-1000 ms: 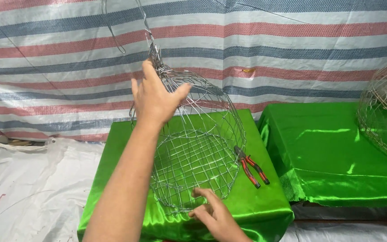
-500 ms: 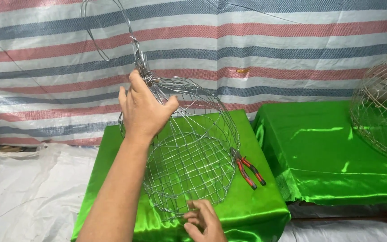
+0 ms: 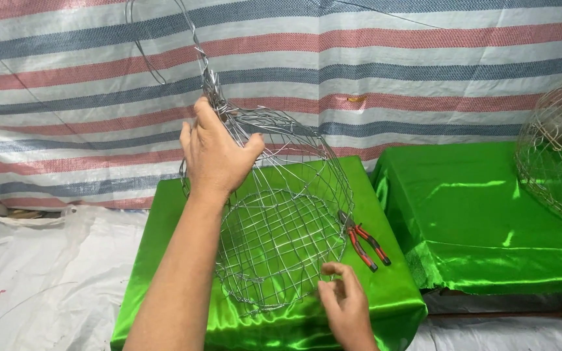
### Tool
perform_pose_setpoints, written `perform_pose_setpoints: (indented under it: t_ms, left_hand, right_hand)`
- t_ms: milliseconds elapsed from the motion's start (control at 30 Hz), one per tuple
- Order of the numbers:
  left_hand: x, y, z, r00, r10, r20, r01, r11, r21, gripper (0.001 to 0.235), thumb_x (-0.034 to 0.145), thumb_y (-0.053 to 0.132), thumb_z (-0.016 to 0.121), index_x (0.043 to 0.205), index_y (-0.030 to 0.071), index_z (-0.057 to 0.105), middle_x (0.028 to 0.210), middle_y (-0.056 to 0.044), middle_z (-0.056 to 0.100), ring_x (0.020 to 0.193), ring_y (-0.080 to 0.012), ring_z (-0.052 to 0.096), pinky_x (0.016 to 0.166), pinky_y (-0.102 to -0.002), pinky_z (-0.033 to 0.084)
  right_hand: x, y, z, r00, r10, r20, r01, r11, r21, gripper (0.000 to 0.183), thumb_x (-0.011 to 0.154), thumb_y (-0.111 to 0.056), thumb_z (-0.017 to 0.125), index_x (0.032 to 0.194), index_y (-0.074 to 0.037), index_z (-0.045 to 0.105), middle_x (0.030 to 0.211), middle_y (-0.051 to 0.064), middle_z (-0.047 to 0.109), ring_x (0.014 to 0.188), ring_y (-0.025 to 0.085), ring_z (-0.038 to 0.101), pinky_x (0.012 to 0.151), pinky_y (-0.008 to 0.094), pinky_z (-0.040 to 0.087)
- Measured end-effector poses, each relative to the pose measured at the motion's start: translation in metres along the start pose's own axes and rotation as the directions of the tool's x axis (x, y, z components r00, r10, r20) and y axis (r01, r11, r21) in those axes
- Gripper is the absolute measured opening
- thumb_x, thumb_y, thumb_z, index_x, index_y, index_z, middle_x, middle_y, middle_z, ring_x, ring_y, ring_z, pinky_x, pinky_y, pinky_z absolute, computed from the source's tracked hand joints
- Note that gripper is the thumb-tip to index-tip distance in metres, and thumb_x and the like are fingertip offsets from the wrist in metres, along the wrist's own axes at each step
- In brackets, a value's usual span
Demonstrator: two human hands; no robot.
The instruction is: Assembling a wire frame structure by bending and securing metal wires using pliers.
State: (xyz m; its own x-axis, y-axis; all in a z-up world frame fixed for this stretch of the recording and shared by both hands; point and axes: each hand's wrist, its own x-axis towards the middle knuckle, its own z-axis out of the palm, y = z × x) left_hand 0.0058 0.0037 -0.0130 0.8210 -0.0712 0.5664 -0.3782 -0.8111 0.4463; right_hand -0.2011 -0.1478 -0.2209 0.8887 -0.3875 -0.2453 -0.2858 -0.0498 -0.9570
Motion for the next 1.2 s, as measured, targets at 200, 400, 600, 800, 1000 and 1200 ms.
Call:
perform_pose_setpoints:
  t_ms: [200, 400, 600, 800, 1000, 1200]
  left_hand:
    - [-0.002, 0.000, -0.002, 1.000, -0.001, 0.013, 0.001, 0.999, 0.038, 0.090, 0.079, 0.044, 0.074, 0.138, -0.005, 0.027, 0.093, -0.008, 0.067, 0.103, -0.0337, 0.065, 0.123, -0.060, 0.019]
    - [-0.015, -0.006, 0.005, 0.989, 0.102, -0.111, -0.095, 0.993, 0.067, 0.093, 0.076, 0.043, 0.074, 0.139, -0.009, 0.029, 0.112, -0.019, 0.069, 0.109, -0.0385, 0.065, 0.118, -0.065, 0.020]
    - [-0.028, -0.002, 0.007, 0.979, 0.131, -0.154, -0.115, 0.988, 0.106, 0.088, 0.080, 0.041, 0.076, 0.138, -0.006, 0.030, 0.103, -0.012, 0.071, 0.099, -0.0344, 0.070, 0.118, -0.065, 0.026]
    - [-0.024, -0.009, 0.010, 0.977, 0.138, -0.166, -0.119, 0.986, 0.120, 0.093, 0.077, 0.043, 0.077, 0.139, -0.009, 0.031, 0.120, -0.021, 0.068, 0.107, -0.0365, 0.069, 0.116, -0.064, 0.027]
    - [-0.012, -0.004, 0.009, 0.995, 0.064, -0.074, -0.059, 0.996, 0.071, 0.088, 0.078, 0.044, 0.071, 0.138, -0.006, 0.029, 0.092, -0.008, 0.070, 0.098, -0.0318, 0.068, 0.118, -0.062, 0.025]
    - [-0.013, -0.001, 0.001, 0.999, 0.021, -0.024, -0.019, 0.999, 0.047, 0.087, 0.079, 0.044, 0.070, 0.138, -0.004, 0.027, 0.096, -0.011, 0.069, 0.101, -0.0346, 0.067, 0.121, -0.059, 0.022]
  right_hand:
    - [0.002, 0.006, 0.004, 0.984, -0.004, 0.181, 0.016, 0.998, -0.068, 0.039, 0.097, -0.015, 0.062, 0.136, -0.014, 0.065, 0.073, 0.000, 0.064, 0.057, 0.010, 0.050, 0.048, 0.020, 0.040]
    - [0.005, 0.040, 0.007, 0.982, -0.036, 0.188, 0.030, 0.999, 0.033, 0.028, 0.087, -0.022, 0.071, 0.107, -0.015, 0.053, 0.094, 0.003, 0.054, 0.088, 0.017, 0.058, 0.087, 0.033, 0.051]
    - [0.012, 0.067, 0.008, 0.983, -0.108, 0.146, 0.084, 0.983, 0.161, 0.024, 0.089, -0.013, 0.069, 0.090, -0.015, 0.045, 0.080, 0.004, 0.042, 0.074, 0.020, 0.050, 0.076, 0.035, 0.050]
    - [0.003, 0.050, 0.007, 0.989, -0.064, 0.136, 0.047, 0.991, 0.129, 0.028, 0.088, -0.017, 0.067, 0.115, -0.012, 0.062, 0.102, 0.007, 0.067, 0.097, 0.020, 0.070, 0.096, 0.037, 0.058]
    - [-0.012, 0.073, 0.025, 0.931, -0.337, -0.141, 0.314, 0.935, -0.162, 0.038, 0.082, -0.015, 0.070, 0.120, -0.017, 0.067, 0.114, 0.001, 0.069, 0.078, 0.011, 0.066, 0.060, 0.023, 0.060]
    - [-0.017, 0.016, 0.018, 0.942, 0.012, 0.336, -0.084, 0.976, 0.199, 0.060, 0.088, -0.001, 0.065, 0.146, -0.010, 0.054, 0.143, 0.005, 0.064, 0.071, 0.014, 0.066, 0.069, 0.027, 0.064]
